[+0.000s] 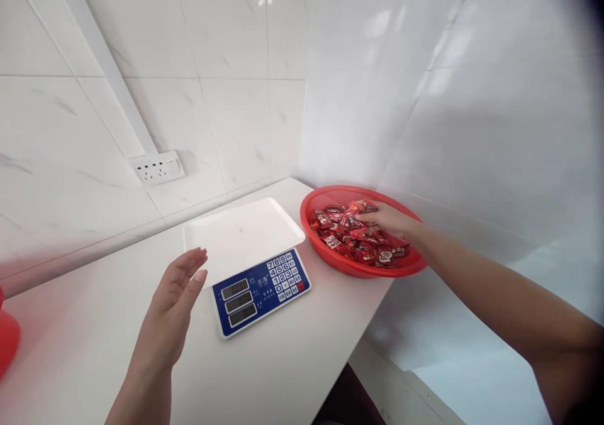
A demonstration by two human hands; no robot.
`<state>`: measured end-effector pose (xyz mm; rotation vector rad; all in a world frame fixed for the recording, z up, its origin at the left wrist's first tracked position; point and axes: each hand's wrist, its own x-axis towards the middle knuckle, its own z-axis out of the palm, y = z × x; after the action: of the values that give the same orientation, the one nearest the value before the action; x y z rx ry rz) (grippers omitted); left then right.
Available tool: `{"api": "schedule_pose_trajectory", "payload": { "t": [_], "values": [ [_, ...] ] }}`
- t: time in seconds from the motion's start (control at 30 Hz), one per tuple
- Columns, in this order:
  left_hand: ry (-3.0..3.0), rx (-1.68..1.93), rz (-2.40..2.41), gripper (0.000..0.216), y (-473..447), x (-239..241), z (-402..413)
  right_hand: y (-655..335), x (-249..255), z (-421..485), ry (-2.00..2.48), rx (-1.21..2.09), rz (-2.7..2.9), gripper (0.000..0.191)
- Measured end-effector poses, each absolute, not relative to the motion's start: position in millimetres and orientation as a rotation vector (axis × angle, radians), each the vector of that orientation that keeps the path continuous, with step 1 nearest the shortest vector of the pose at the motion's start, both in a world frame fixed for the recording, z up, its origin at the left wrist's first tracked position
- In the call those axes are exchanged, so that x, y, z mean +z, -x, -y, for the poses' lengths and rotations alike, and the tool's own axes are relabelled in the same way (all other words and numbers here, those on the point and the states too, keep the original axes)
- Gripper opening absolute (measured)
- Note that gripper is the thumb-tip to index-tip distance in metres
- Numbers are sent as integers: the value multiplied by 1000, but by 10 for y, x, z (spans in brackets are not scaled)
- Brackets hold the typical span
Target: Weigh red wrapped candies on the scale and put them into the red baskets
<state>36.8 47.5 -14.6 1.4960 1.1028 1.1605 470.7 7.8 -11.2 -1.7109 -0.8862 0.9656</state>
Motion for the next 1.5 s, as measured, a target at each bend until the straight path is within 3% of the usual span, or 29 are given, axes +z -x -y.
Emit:
{"api": "schedule_pose_trajectory", "payload": {
  "t": [0.2, 0.4, 0.53, 0.63, 0.73, 0.83, 1.0, 1.13, 1.37, 1.5],
  "values": [
    [-1540, 999, -1093, 42, -430, -174, -444, -4648, -58, -105, 1801, 713, 897, 29],
    [-1498, 894, -949, 43, -594, -265, -367, -4319, 140, -44, 1612, 845, 820, 14],
    [-1393, 880, -772, 48, -715, -323, -260, -3681, 121, -22, 1396, 1118, 1018, 29],
    [-1203, 816, -602, 67, -782, -335, -176, -3110, 49, -45, 1213, 1364, 1197, 47],
    [-1020, 719, -523, 80, -813, -302, -135, -2660, 20, -95, 1154, 1576, 1368, 47],
    [-929, 745, -606, 69, -807, -257, -152, -2414, 52, -169, 1148, 1619, 1527, 40],
    [-777, 913, -669, 43, -761, -250, -255, -2321, 76, -329, 1135, 1616, 1508, 46],
    [-607, 1036, -720, 24, -698, -239, -354, -2338, 37, -474, 1187, 1508, 1426, 34],
    [-530, 1305, -777, 20, -482, -114, -486, -2370, 59, -795, 1283, 1425, 1303, 43],
    [-484, 1357, -767, 16, -377, -59, -513, -2359, 15, -948, 1325, 1446, 1272, 37]
  ]
}}
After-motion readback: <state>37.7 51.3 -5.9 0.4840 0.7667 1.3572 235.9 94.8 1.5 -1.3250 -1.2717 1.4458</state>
